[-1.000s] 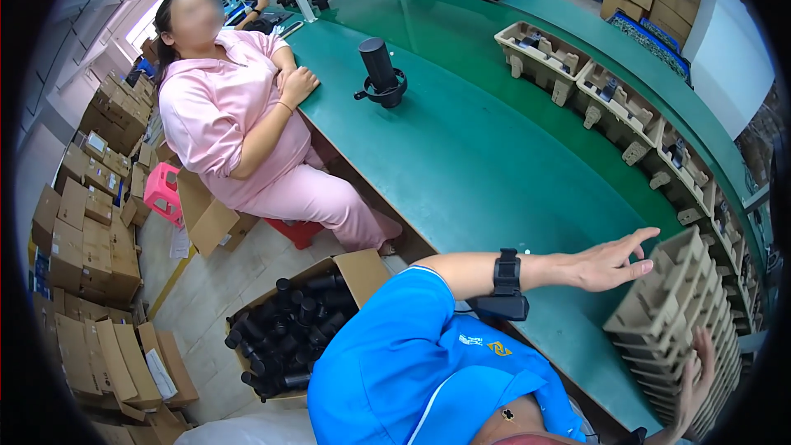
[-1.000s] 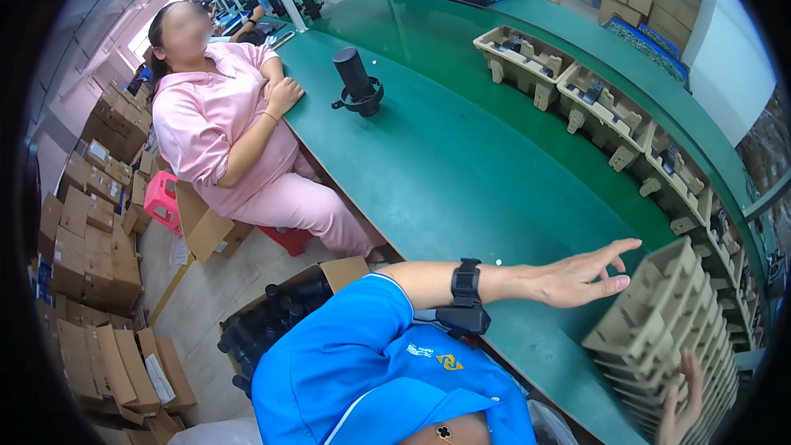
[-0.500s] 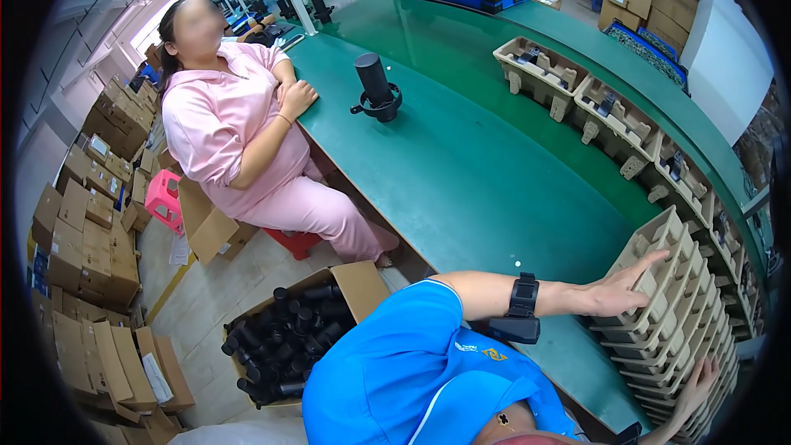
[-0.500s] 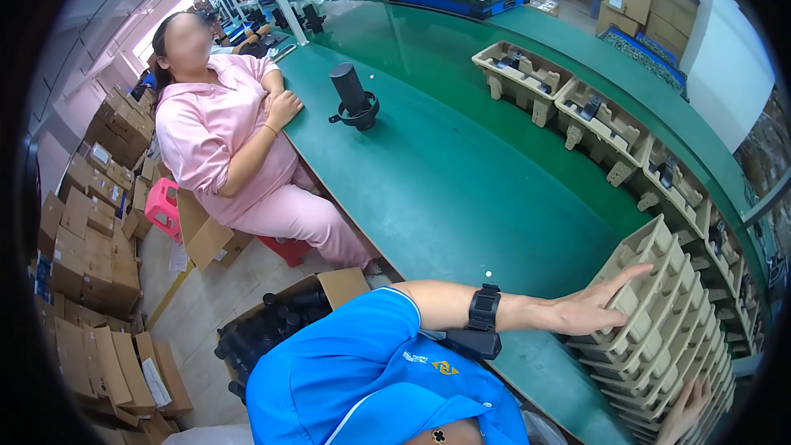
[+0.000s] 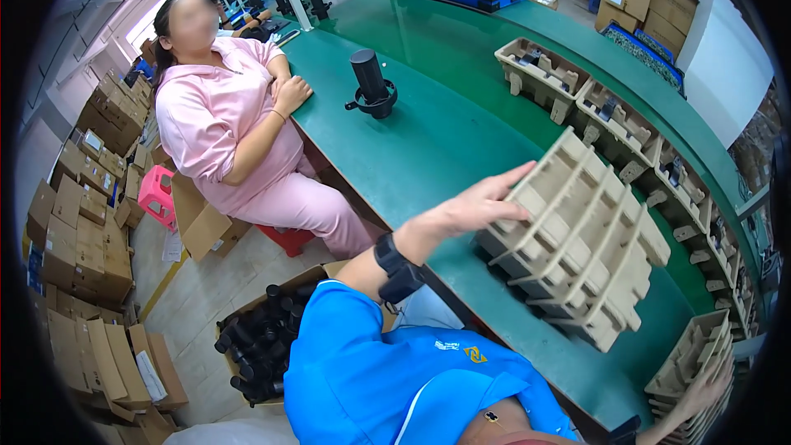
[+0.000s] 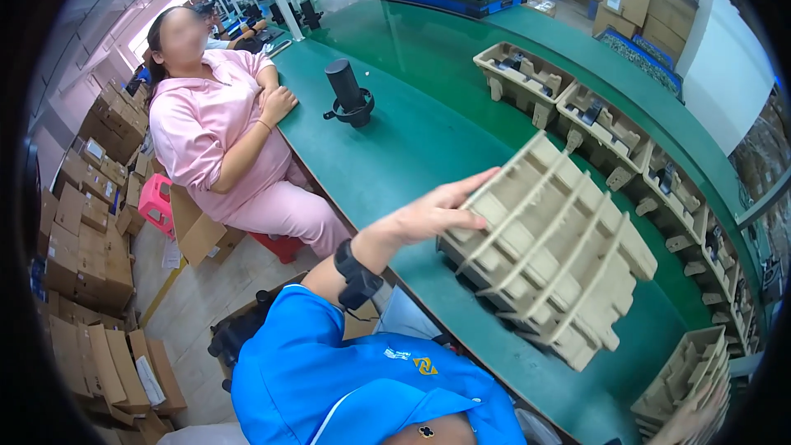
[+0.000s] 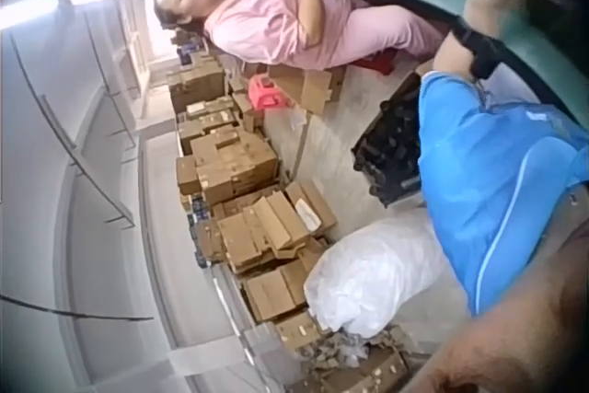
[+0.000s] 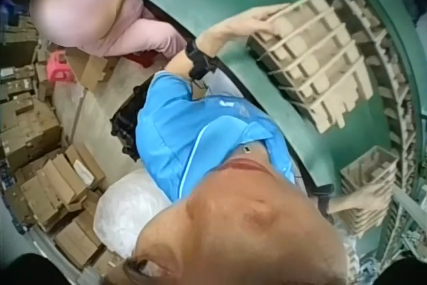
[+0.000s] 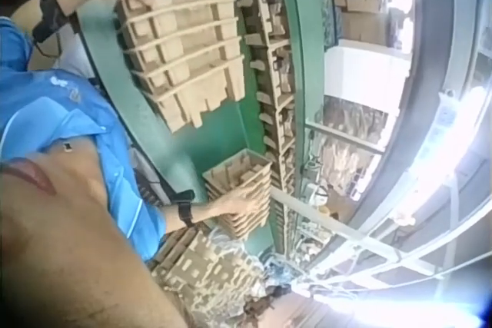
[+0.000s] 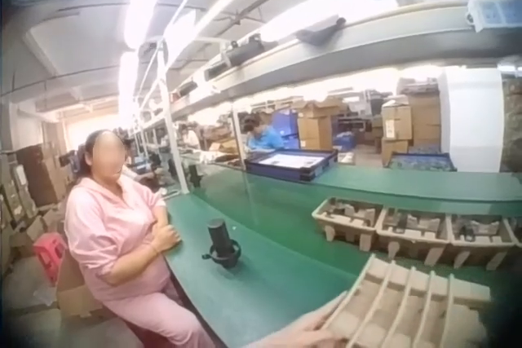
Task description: Placing black electronic components into molded cardboard packaging trays on a production line.
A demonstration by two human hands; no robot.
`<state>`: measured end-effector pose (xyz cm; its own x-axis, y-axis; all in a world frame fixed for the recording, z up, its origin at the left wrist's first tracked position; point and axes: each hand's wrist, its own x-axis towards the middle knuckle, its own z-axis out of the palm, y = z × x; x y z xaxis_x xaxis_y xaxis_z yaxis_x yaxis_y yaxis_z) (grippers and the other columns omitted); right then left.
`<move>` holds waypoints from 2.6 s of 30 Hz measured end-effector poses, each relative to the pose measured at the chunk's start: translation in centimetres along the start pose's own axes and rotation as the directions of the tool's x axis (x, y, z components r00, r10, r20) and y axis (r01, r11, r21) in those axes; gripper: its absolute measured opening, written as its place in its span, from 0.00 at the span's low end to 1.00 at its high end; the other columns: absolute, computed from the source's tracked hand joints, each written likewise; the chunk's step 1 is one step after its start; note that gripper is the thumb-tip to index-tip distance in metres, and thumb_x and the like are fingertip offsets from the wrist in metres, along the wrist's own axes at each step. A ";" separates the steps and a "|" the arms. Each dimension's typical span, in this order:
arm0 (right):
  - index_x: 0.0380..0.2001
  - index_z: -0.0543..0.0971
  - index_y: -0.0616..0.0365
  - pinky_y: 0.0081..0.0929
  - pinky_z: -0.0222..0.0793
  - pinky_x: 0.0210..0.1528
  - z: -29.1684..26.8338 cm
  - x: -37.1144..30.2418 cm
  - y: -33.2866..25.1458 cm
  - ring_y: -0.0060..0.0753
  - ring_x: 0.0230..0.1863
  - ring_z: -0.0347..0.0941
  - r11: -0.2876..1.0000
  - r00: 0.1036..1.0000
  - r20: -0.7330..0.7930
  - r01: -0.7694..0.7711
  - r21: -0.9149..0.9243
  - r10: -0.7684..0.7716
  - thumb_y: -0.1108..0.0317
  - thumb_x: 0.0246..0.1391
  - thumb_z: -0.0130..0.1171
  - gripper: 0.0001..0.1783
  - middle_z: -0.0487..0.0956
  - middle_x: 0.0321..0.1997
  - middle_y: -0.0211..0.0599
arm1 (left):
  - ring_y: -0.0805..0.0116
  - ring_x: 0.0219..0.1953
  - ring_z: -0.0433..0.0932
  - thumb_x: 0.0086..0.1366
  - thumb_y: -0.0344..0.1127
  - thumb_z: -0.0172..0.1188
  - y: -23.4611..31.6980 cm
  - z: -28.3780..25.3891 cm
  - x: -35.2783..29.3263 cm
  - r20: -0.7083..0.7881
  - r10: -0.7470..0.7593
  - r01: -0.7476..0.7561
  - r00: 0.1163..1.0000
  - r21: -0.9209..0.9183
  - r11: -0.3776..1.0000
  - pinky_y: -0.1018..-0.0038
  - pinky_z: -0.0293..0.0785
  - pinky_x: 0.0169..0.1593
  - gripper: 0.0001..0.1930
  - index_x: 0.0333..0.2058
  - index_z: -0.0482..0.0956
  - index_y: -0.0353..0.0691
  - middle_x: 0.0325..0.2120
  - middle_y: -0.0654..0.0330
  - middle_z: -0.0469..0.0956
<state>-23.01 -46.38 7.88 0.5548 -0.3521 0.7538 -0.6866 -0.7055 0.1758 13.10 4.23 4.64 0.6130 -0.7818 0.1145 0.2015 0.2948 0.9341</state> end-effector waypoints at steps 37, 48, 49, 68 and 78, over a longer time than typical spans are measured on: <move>0.53 0.72 0.66 0.24 0.65 0.53 3.1 -4.0 -25.7 0.31 0.49 0.71 -0.189 0.656 0.755 -0.744 0.641 -0.022 0.52 0.57 0.60 0.30 0.75 0.51 0.41 | 0.68 0.66 0.55 0.54 0.24 0.54 3.0 -1.7 2.0 -0.093 0.126 -0.080 0.988 0.391 0.917 0.74 0.52 0.66 0.42 0.68 0.50 0.43 0.66 0.58 0.56; 0.50 0.74 0.67 0.20 0.67 0.44 0.7 -0.6 -26.6 0.20 0.40 0.72 -0.157 0.611 0.788 -0.787 0.596 -0.073 0.51 0.56 0.60 0.29 0.77 0.44 0.34 | 0.81 0.40 0.73 0.55 0.21 0.53 3.7 -3.3 2.7 -0.224 0.011 0.083 0.975 0.407 0.910 0.81 0.69 0.49 0.35 0.64 0.64 0.49 0.58 0.64 0.69; 0.50 0.74 0.66 0.19 0.67 0.43 1.1 -0.3 -25.8 0.20 0.39 0.72 -0.152 0.579 0.811 -0.812 0.563 -0.089 0.51 0.56 0.60 0.29 0.77 0.43 0.33 | 0.81 0.40 0.73 0.55 0.21 0.53 3.8 -4.0 3.4 -0.200 0.011 0.074 0.980 0.415 0.907 0.81 0.69 0.49 0.35 0.64 0.64 0.49 0.58 0.64 0.69; 0.58 0.69 0.65 0.30 0.56 0.64 -10.2 -0.5 -26.0 0.32 0.60 0.66 0.338 0.979 0.201 -0.199 0.920 0.029 0.63 0.66 0.46 0.23 0.72 0.57 0.41 | 0.69 0.58 0.68 0.57 0.20 0.55 4.0 -7.9 -0.8 -0.267 0.409 -0.255 0.873 0.466 0.847 0.74 0.69 0.55 0.37 0.66 0.58 0.43 0.63 0.60 0.62; 0.56 0.67 0.67 0.29 0.62 0.56 -2.8 -1.5 -44.6 0.32 0.51 0.69 -0.160 0.712 0.555 -0.665 0.729 -0.431 0.54 0.53 0.63 0.35 0.74 0.52 0.41 | 0.70 0.67 0.54 0.58 0.17 0.49 4.1 -6.7 -6.0 -0.260 0.412 -0.300 0.873 0.379 0.875 0.73 0.54 0.66 0.36 0.66 0.56 0.45 0.67 0.61 0.56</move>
<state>5.43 -12.70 0.64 0.9513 -0.2881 0.1097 0.0835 -0.1016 -0.9913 15.29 13.79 5.48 0.8172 -0.4183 0.3966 -0.2971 0.2839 0.9117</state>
